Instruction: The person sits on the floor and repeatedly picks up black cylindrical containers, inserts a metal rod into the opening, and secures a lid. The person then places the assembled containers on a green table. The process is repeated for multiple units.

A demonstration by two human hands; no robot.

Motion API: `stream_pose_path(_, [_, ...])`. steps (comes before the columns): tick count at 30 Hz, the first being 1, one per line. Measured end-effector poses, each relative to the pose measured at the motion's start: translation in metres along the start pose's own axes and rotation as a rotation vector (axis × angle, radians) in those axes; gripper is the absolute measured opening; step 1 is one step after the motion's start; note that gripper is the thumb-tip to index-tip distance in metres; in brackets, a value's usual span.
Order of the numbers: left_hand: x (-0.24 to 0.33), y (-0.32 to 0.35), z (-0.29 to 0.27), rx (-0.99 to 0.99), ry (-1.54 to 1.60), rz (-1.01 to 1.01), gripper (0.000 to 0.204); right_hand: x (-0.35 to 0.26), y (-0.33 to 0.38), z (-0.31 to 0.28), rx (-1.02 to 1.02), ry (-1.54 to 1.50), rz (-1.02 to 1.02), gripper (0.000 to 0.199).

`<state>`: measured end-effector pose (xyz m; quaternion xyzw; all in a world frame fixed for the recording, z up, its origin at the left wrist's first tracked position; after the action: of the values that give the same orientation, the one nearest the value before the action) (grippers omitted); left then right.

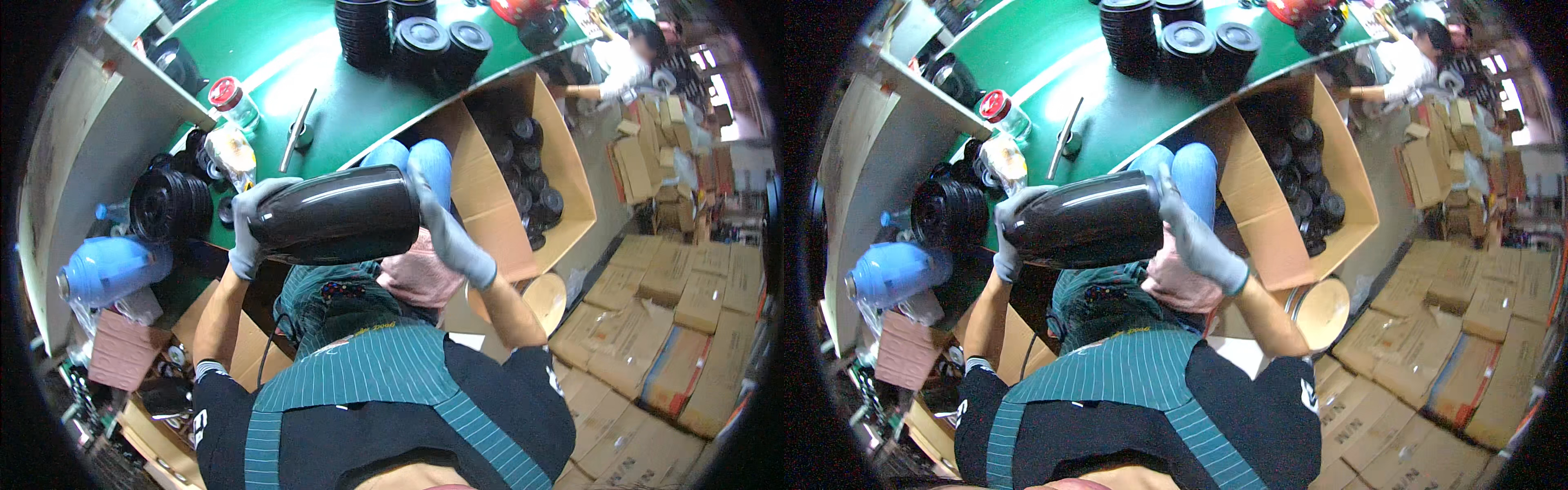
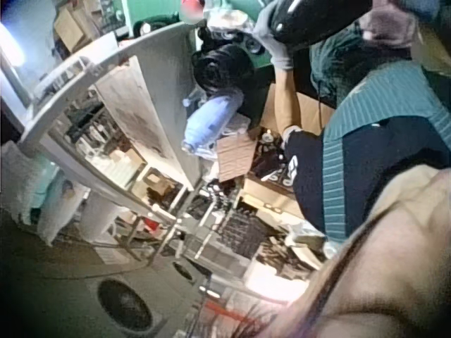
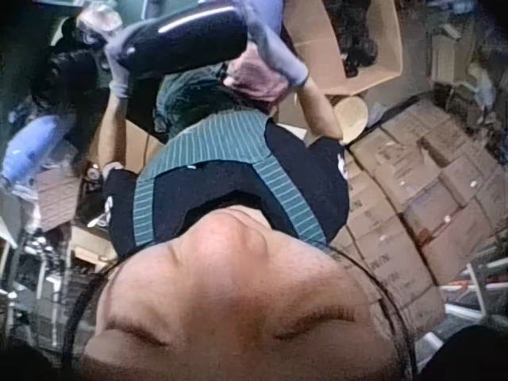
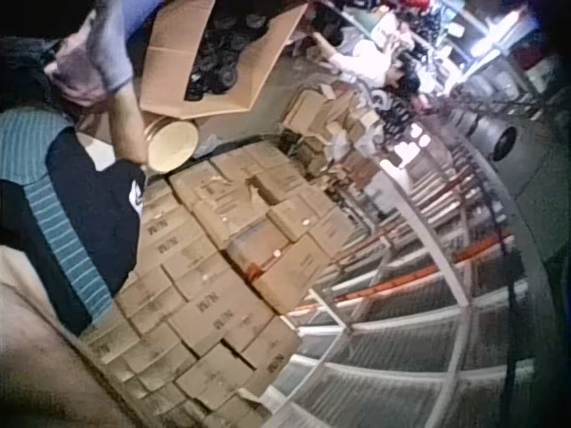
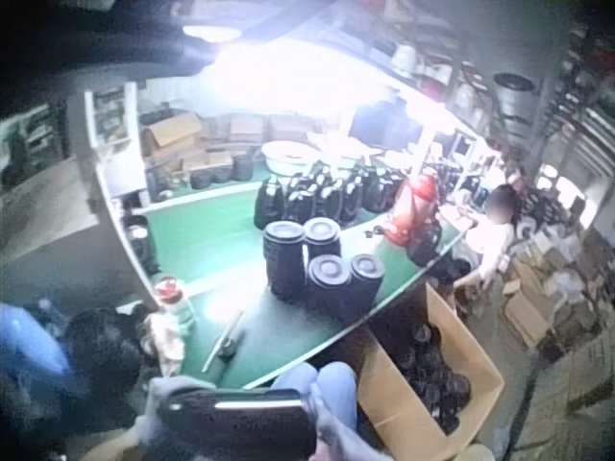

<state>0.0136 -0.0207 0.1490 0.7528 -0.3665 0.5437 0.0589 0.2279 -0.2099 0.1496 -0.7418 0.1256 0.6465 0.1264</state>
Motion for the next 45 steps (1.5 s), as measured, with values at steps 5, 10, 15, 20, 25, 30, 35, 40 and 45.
stream_pose_path(5, [-0.039,0.031,0.027,-0.014,0.397,-0.217,0.038,-0.031,0.001,-0.004,0.142,0.116,-0.424,0.079])
stream_pose_path(10, [0.079,0.004,0.005,0.018,-0.279,0.49,0.039,0.056,0.002,-0.012,-0.033,0.174,0.151,0.061])
stream_pose_path(15, [-0.03,0.024,0.026,-0.019,0.387,-0.244,0.036,-0.055,0.01,0.015,0.052,0.194,-0.625,0.093])
stream_pose_path(20, [0.07,0.004,0.003,0.058,-0.314,0.423,0.047,0.004,-0.009,-0.007,0.114,-0.04,0.034,0.064])
stream_pose_path(25, [0.023,0.0,0.005,0.096,0.039,0.061,0.038,-0.05,0.002,0.002,0.156,0.243,-0.196,0.07])
stream_pose_path(30, [0.021,0.002,0.023,0.027,0.052,0.067,0.038,-0.047,0.012,-0.006,0.192,0.123,-0.283,0.073])
stream_pose_path(35, [0.089,-0.006,0.047,-0.043,-0.208,0.445,0.059,0.013,0.014,-0.04,0.209,-0.108,0.136,0.06])
stream_pose_path(40, [0.077,0.03,0.121,-0.101,-0.131,0.494,0.08,0.041,-0.003,-0.118,0.275,-0.414,0.279,0.048])
stream_pose_path(45, [-0.011,0.002,0.12,-0.148,-0.357,0.466,0.066,-0.005,0.004,-0.076,0.045,0.365,-0.187,0.063])
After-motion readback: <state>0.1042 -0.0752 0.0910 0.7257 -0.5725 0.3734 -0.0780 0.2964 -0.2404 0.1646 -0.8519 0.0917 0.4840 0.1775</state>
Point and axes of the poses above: each hand's wrist, its own y-axis away from the middle knuckle, its own z-axis out of the palm, x = y × z, the point moved 10 cm from there along -y, towards the middle knuckle, and after that the axes turned 10 degrees about x, right-handed, at the moved point
